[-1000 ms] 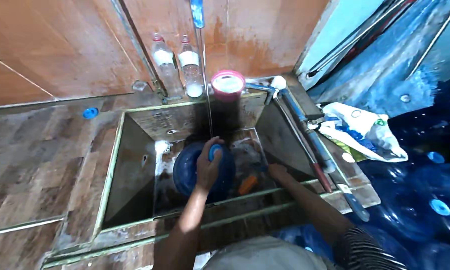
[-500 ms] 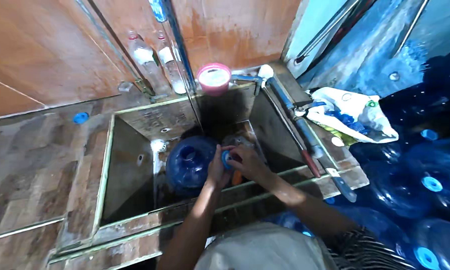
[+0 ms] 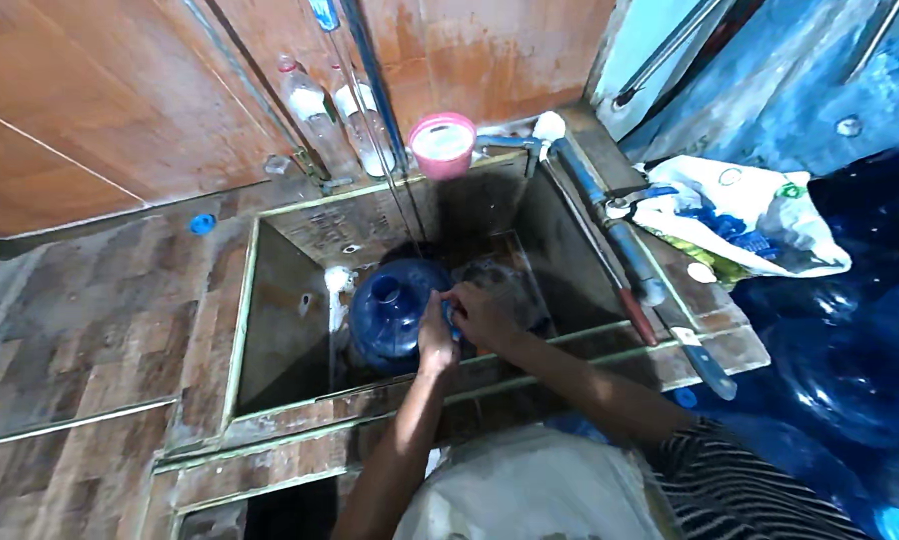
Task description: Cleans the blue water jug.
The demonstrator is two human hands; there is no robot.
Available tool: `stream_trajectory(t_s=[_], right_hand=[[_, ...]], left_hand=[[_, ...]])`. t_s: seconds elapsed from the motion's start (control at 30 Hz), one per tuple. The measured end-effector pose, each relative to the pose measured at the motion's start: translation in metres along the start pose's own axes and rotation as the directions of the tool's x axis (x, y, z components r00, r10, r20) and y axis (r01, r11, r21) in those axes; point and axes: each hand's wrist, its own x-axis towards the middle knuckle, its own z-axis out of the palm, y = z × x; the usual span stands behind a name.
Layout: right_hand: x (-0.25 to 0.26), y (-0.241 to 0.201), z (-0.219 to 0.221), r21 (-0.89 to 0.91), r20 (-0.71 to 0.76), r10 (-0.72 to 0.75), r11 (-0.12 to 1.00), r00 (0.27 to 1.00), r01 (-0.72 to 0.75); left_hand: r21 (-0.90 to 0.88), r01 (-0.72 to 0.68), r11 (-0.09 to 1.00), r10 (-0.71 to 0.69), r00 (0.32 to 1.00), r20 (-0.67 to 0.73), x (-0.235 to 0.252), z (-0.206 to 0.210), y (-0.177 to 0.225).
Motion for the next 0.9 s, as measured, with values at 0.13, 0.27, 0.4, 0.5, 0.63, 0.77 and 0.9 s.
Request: stream_trajectory(t_s=[0.13,0.27,0.4,0.5,0.63,0.77,0.9], right_hand=[[-0.003,0.0,-0.013,0.213,-0.006,-0.077,0.974,0.997,0.076],[-0.007,-0.008,-0.017,0.143,-0.026,-0.086,0.986,0.996,0.089],[-0.007,-0.013,-0.024,0.131,-0.01,-0.072,0.989,0.997,0.072],[-0.005,-0.017,-0.026,0.108,0.028,-0.055,0.993,0.998,0.052],[0.004,-0.025,-0.016,0.026,0.012,-0.029,0.999,1.0,0.029],[0.014,-0.02,-0.012,0.097,-0.093,-0.028,0.995,0.995,0.037],[0.008,-0.012,-0.021,0.316,-0.088,-0.049,0.946,0.995,0.074]], left_hand=[[-0.174,0.1,0.98,-0.1,0.995,0.008,0.007,-0.004,0.012],[-0.173,0.091,0.981,-0.088,0.996,0.028,0.004,0.002,0.017],[-0.082,0.057,0.995,-0.054,0.998,0.033,0.001,0.004,0.019],[0.034,0.008,0.999,-0.009,1.0,0.017,0.001,0.006,0.02],[0.14,-0.064,0.988,0.068,0.997,-0.022,0.003,0.006,0.021],[0.189,-0.096,0.977,0.099,0.995,-0.004,0.002,0.006,0.026],[0.024,-0.053,0.998,0.053,0.999,0.002,0.017,-0.001,0.029]])
